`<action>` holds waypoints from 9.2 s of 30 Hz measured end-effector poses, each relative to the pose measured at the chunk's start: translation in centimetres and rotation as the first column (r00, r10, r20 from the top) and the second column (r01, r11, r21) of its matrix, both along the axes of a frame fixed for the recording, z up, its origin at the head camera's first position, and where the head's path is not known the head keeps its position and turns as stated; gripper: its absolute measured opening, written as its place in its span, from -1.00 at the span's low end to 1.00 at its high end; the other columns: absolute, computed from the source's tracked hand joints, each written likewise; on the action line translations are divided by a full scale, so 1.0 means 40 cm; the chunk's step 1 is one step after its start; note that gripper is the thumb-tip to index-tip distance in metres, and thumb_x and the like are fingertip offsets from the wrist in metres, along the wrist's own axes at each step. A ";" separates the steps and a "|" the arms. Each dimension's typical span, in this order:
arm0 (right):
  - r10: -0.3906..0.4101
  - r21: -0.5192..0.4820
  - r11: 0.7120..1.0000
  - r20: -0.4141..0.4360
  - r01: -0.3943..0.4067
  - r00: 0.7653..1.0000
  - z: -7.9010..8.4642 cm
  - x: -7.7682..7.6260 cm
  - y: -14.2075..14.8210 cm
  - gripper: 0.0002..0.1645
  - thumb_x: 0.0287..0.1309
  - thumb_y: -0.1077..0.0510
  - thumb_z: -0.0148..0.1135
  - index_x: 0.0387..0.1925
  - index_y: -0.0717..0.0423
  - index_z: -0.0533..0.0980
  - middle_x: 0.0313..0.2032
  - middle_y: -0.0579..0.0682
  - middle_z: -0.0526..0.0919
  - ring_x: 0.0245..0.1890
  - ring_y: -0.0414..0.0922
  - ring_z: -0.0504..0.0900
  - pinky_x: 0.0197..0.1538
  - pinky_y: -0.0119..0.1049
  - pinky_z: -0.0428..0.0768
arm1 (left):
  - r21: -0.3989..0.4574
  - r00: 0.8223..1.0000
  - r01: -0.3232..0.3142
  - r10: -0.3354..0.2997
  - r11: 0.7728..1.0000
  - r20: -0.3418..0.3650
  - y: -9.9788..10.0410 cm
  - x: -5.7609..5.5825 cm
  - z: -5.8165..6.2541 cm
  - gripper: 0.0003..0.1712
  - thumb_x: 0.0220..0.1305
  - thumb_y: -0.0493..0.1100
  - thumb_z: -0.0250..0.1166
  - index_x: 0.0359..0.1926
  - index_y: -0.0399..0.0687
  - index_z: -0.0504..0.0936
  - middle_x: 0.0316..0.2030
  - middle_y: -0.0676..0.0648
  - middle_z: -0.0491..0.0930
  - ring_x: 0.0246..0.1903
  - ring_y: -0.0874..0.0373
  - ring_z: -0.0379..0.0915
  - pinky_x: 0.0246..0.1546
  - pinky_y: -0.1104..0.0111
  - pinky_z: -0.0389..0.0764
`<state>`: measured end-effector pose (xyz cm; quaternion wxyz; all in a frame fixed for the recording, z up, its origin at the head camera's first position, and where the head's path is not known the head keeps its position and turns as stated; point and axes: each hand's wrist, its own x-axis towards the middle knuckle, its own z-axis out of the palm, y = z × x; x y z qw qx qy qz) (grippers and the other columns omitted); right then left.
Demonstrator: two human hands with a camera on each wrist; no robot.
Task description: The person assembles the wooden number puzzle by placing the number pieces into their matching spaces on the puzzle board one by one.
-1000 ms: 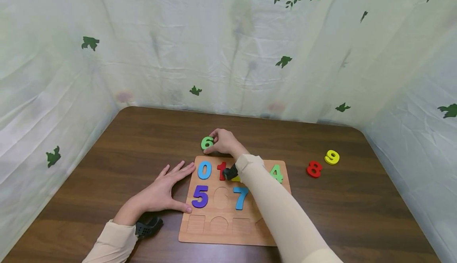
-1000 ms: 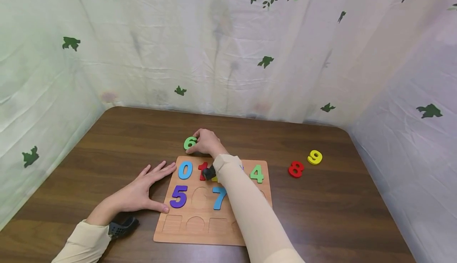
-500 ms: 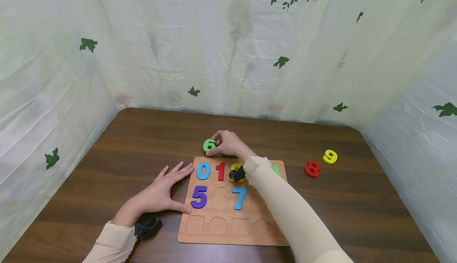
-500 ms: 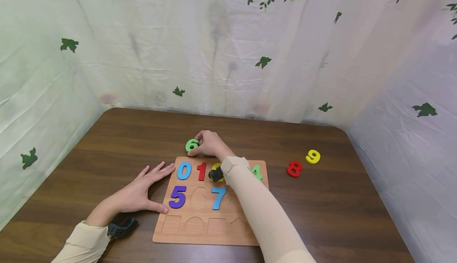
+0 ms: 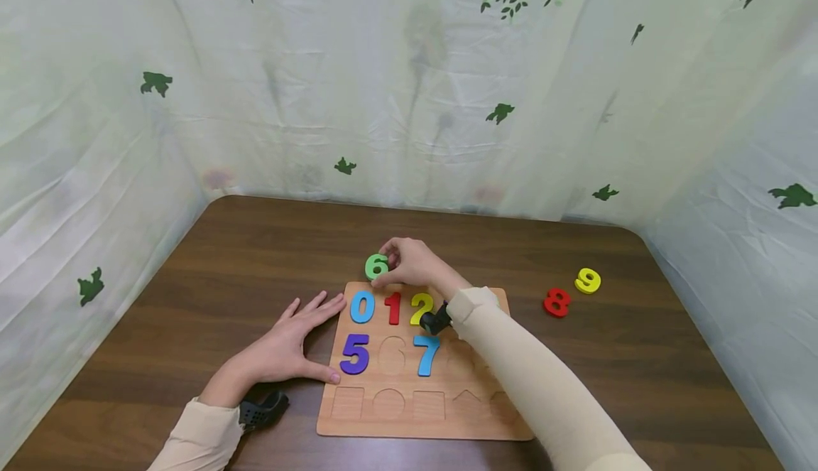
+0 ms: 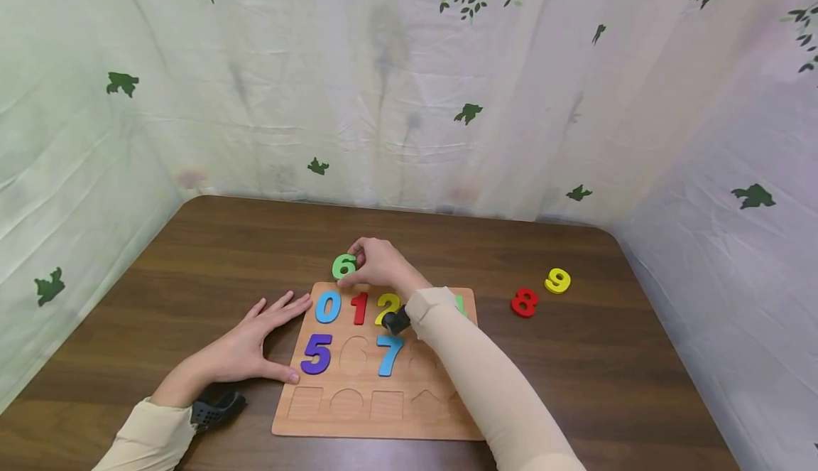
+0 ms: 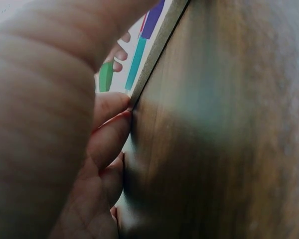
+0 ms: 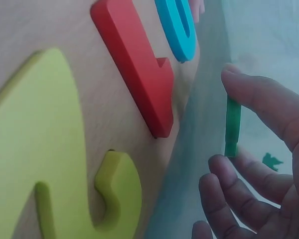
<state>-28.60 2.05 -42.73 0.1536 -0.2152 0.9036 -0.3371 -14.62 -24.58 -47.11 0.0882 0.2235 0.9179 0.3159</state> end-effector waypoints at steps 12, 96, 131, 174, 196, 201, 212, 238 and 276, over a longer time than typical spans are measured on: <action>0.026 0.018 1.000 -0.032 -0.025 0.999 0.034 0.049 0.035 -0.29 0.10 -0.09 0.69 0.20 0.08 0.58 -0.08 -0.02 0.67 -0.06 -0.09 0.61 -0.02 -0.32 0.69 | -0.004 1.000 0.005 -0.005 1.000 -0.003 0.006 -0.002 0.008 0.43 -0.09 0.41 0.68 0.70 0.02 0.21 0.67 -0.17 0.22 0.69 -0.40 -0.13 0.56 -0.50 -0.31; 0.151 0.152 0.981 -0.206 -0.121 0.967 -0.042 0.307 0.104 -0.27 -0.24 -0.31 0.81 -0.11 -0.04 0.68 -0.30 -0.26 0.63 -0.30 -0.32 0.47 -0.04 -0.27 0.36 | 0.008 1.000 -0.012 0.012 1.000 0.009 0.001 -0.003 -0.007 0.42 -0.10 0.40 0.69 0.70 0.05 0.22 0.68 -0.14 0.21 0.70 -0.36 -0.13 0.59 -0.44 -0.31; 0.153 0.244 0.965 -0.242 -0.093 0.958 -0.027 0.329 0.106 -0.10 -0.25 -0.44 0.75 0.06 -0.09 0.63 -0.21 -0.24 0.62 -0.16 -0.21 0.43 -0.06 -0.22 0.29 | 0.015 1.000 -0.015 0.015 1.000 0.005 0.000 -0.003 -0.017 0.42 -0.10 0.41 0.70 0.70 0.10 0.23 0.68 -0.10 0.20 0.71 -0.33 -0.13 0.60 -0.43 -0.32; -0.301 -0.001 0.951 -0.219 0.308 0.928 0.078 0.226 0.618 -0.15 0.23 -0.10 0.60 0.41 0.14 0.47 0.31 0.27 0.56 0.30 0.28 0.53 0.33 0.32 0.56 | 0.020 1.000 -0.009 0.009 1.000 0.013 0.006 -0.006 -0.008 0.42 -0.10 0.40 0.70 0.70 0.09 0.22 0.68 -0.13 0.19 0.70 -0.36 -0.15 0.60 -0.43 -0.33; -0.345 0.087 0.930 -0.135 0.357 0.929 -0.048 0.202 0.740 -0.06 0.14 -0.13 0.65 0.34 0.37 0.50 0.17 0.34 0.67 0.12 0.25 0.64 0.25 0.24 0.63 | 0.019 1.000 -0.015 0.015 1.000 0.015 0.004 -0.003 -0.009 0.42 -0.10 0.40 0.70 0.70 0.09 0.23 0.68 -0.15 0.20 0.70 -0.36 -0.15 0.60 -0.44 -0.33; -0.368 0.094 0.920 -0.123 0.380 0.922 -0.063 0.196 0.737 -0.10 0.15 -0.12 0.64 0.32 0.38 0.52 0.16 0.34 0.66 0.10 0.22 0.62 0.24 0.21 0.64 | 0.017 1.000 -0.014 0.014 1.000 0.013 0.002 -0.003 -0.010 0.42 -0.10 0.39 0.70 0.70 0.09 0.22 0.68 -0.15 0.19 0.70 -0.36 -0.15 0.60 -0.44 -0.33; -0.391 0.107 0.910 -0.108 0.401 0.914 -0.069 0.195 0.732 -0.12 0.18 -0.09 0.63 0.30 0.41 0.52 0.15 0.36 0.65 0.10 0.23 0.61 0.22 0.21 0.64 | 0.016 1.000 -0.009 0.008 1.000 0.010 0.003 -0.002 -0.012 0.42 -0.10 0.40 0.69 0.70 0.10 0.21 0.69 -0.14 0.19 0.70 -0.36 -0.16 0.60 -0.44 -0.33; -0.374 0.115 0.913 -0.154 0.392 0.915 -0.074 0.196 0.733 -0.14 0.17 -0.15 0.62 0.25 0.39 0.57 0.08 0.30 0.71 0.07 0.20 0.65 0.18 0.20 0.67 | 0.018 1.000 -0.005 0.005 1.000 0.010 0.004 -0.004 -0.009 0.42 -0.10 0.39 0.70 0.69 0.07 0.23 0.68 -0.16 0.19 0.70 -0.37 -0.15 0.59 -0.44 -0.32; -0.183 0.051 0.979 -0.195 0.197 0.963 -0.039 0.299 0.545 -0.22 0.03 -0.16 0.71 0.19 0.13 0.66 -0.04 -0.02 0.67 -0.02 -0.07 0.60 0.06 -0.10 0.69 | 0.009 1.000 0.002 -0.002 1.000 0.017 -0.001 -0.007 -0.006 0.41 -0.08 0.40 0.69 0.70 0.09 0.21 0.69 -0.13 0.16 0.71 -0.37 -0.17 0.60 -0.43 -0.32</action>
